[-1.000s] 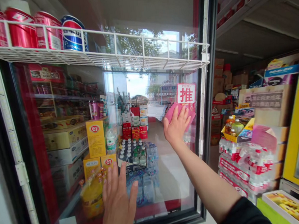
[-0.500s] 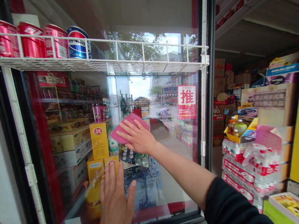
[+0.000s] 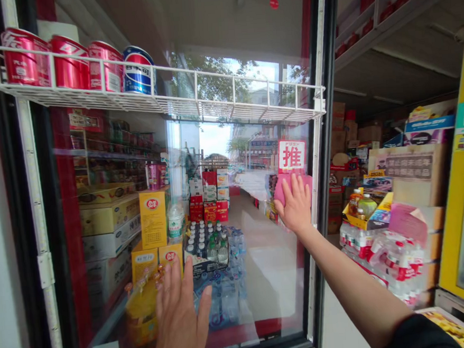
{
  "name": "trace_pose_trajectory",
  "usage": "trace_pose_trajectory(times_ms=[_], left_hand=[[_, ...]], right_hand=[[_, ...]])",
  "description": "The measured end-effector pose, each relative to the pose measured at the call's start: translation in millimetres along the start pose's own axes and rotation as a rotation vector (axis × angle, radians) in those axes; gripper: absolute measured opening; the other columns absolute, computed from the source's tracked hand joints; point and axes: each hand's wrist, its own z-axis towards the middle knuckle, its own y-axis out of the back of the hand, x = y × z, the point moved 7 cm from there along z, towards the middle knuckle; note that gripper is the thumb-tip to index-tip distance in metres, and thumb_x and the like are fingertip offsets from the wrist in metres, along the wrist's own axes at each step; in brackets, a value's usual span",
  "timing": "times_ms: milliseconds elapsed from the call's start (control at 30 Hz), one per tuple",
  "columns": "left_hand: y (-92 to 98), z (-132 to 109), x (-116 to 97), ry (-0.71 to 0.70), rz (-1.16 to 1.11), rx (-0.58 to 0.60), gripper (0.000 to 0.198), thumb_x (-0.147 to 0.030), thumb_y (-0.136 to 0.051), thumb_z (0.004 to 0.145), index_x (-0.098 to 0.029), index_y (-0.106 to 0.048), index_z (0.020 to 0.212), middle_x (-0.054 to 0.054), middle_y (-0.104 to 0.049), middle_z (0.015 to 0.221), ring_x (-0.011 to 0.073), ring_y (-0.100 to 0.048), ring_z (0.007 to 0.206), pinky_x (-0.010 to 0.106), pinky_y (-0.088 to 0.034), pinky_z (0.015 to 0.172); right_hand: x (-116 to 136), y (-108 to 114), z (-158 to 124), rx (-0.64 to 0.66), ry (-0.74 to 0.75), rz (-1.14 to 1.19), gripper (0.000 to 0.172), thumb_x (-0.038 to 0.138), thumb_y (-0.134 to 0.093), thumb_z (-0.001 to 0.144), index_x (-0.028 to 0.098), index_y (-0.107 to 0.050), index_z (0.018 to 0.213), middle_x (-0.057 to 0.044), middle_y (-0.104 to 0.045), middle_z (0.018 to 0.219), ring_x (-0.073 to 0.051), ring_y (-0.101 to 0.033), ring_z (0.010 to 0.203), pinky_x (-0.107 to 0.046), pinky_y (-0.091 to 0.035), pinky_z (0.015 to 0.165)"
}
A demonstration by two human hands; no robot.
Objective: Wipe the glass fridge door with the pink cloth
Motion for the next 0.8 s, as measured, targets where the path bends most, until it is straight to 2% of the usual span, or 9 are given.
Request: trace_pose_trajectory(times_ms=[67, 133, 200, 267, 433, 567, 800], left_hand=[[1.7, -1, 4, 0.006, 0.000, -0.005, 0.078, -0.041, -0.047, 0.109, -0.028, -0.013, 0.178, 0.015, -0.022, 0.183, 0.0375, -0.021, 0.170, 0.069, -0.035, 0.129], [4.1, -4, 10, 0.018, 0.002, -0.014, 0.078, -0.040, -0.047, 0.109, -0.028, -0.012, 0.178, 0.015, -0.023, 0.183, 0.0374, -0.021, 0.170, 0.068, -0.036, 0.128], [6.8, -7, 17, 0.036, 0.010, -0.024, 0.079, -0.040, -0.048, 0.109, -0.029, -0.012, 0.178, 0.015, -0.023, 0.183, 0.0376, -0.022, 0.170, 0.068, -0.037, 0.127], [9.7, -11, 25, 0.044, 0.025, -0.029, 0.078, -0.040, -0.048, 0.109, -0.029, -0.013, 0.178, 0.014, -0.024, 0.183, 0.0375, -0.023, 0.169, 0.068, -0.037, 0.127], [21.4, -16, 49, 0.074, 0.058, -0.067, 0.077, -0.038, -0.047, 0.109, -0.027, -0.014, 0.178, 0.015, -0.029, 0.181, 0.0360, -0.024, 0.169, 0.066, -0.036, 0.128], [31.7, -19, 70, 0.120, 0.095, -0.080, 0.077, -0.039, -0.048, 0.109, -0.026, -0.016, 0.178, 0.016, -0.028, 0.181, 0.0379, -0.026, 0.168, 0.066, -0.038, 0.126], [47.7, -29, 102, 0.182, 0.144, -0.099, 0.076, -0.038, -0.046, 0.110, -0.027, -0.014, 0.178, 0.017, -0.030, 0.180, 0.0388, -0.029, 0.167, 0.070, -0.042, 0.122]], right_hand=[[-4, -1, 8, -0.043, -0.147, -0.006, 0.074, 0.047, -0.055, 0.107, 0.010, -0.042, 0.169, -0.024, -0.024, 0.180, -0.042, -0.019, 0.169, -0.068, -0.023, 0.133], [4, -2, 20, -0.084, -0.303, 0.009, 0.078, 0.047, -0.053, 0.106, 0.008, -0.035, 0.171, -0.027, -0.023, 0.179, -0.044, -0.018, 0.169, -0.071, -0.023, 0.131], [21, -3, 31, -0.135, -0.451, 0.028, 0.081, 0.046, -0.053, 0.105, 0.006, -0.032, 0.172, -0.031, -0.023, 0.178, -0.046, -0.018, 0.168, -0.074, -0.023, 0.130], [47, -4, 43, -0.157, -0.512, 0.051, 0.082, 0.046, -0.053, 0.104, 0.005, -0.032, 0.172, -0.033, -0.022, 0.177, -0.048, -0.017, 0.167, -0.076, -0.021, 0.129], [127, -9, 71, -0.092, -0.337, 0.087, 0.082, 0.045, -0.055, 0.104, 0.011, -0.030, 0.174, -0.028, -0.016, 0.180, -0.046, -0.013, 0.169, -0.075, -0.019, 0.130], [191, -10, 88, -0.068, -0.209, 0.120, 0.083, 0.046, -0.060, 0.103, 0.014, -0.030, 0.174, -0.025, -0.014, 0.182, -0.045, -0.011, 0.170, -0.073, -0.018, 0.132], [304, -8, 114, 0.004, 0.047, 0.243, 0.082, 0.046, -0.063, 0.104, 0.019, -0.031, 0.174, -0.022, -0.011, 0.183, -0.042, -0.007, 0.171, -0.070, -0.011, 0.134]])
